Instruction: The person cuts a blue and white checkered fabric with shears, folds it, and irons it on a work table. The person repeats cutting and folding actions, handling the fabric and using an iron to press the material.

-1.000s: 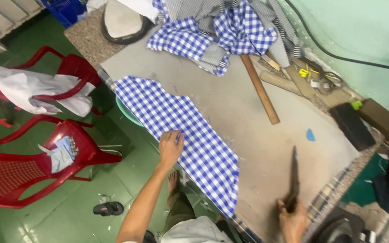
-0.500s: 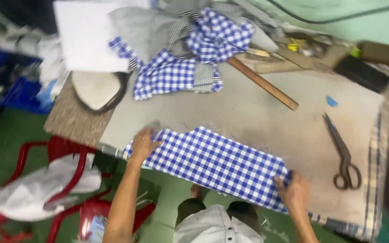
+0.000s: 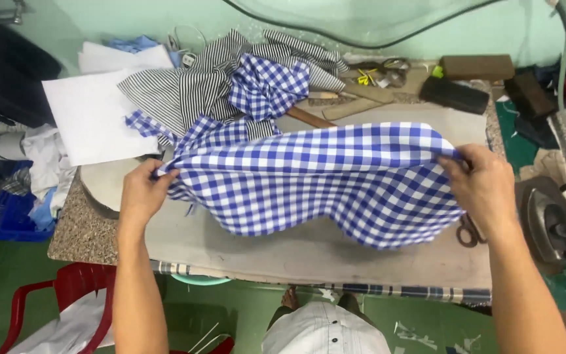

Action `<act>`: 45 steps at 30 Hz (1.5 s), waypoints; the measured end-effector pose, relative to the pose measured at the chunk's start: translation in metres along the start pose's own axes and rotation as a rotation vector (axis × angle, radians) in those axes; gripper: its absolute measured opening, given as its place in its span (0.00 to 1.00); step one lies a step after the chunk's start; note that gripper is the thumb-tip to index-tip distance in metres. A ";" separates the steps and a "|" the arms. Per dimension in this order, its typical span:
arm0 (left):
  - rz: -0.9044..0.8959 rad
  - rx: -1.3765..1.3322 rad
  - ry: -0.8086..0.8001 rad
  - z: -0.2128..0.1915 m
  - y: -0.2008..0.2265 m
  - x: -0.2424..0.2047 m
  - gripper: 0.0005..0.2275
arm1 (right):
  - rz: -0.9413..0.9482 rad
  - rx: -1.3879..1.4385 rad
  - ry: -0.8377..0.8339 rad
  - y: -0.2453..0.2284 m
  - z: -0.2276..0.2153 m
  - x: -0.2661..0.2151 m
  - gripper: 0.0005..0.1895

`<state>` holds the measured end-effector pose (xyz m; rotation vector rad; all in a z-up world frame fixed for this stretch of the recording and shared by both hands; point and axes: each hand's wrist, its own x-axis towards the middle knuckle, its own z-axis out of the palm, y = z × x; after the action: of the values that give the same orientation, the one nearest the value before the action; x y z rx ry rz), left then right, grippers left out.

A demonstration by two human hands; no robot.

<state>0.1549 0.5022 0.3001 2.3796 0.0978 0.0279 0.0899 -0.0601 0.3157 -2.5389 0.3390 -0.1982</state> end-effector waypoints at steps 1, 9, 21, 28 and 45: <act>0.001 -0.004 0.012 0.006 0.000 -0.005 0.06 | -0.012 0.000 0.004 0.011 0.003 -0.005 0.10; -0.245 -0.031 -0.147 0.069 -0.075 -0.085 0.04 | 0.073 -0.299 -0.670 0.088 0.007 -0.029 0.14; -0.169 -0.333 -0.809 0.181 0.131 -0.100 0.33 | -0.690 0.690 -0.499 -0.028 0.131 -0.032 0.04; 0.426 -0.555 -0.284 0.214 0.036 -0.033 0.13 | -0.193 0.094 -0.946 -0.058 0.199 0.004 0.74; -0.003 -0.004 0.139 0.158 -0.255 -0.056 0.22 | -0.809 -0.376 0.531 -0.155 0.535 0.197 0.10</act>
<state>0.0904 0.5734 0.0104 2.3715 0.1669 0.1924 0.4224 0.2861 -0.0291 -2.8148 -0.5338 -1.2186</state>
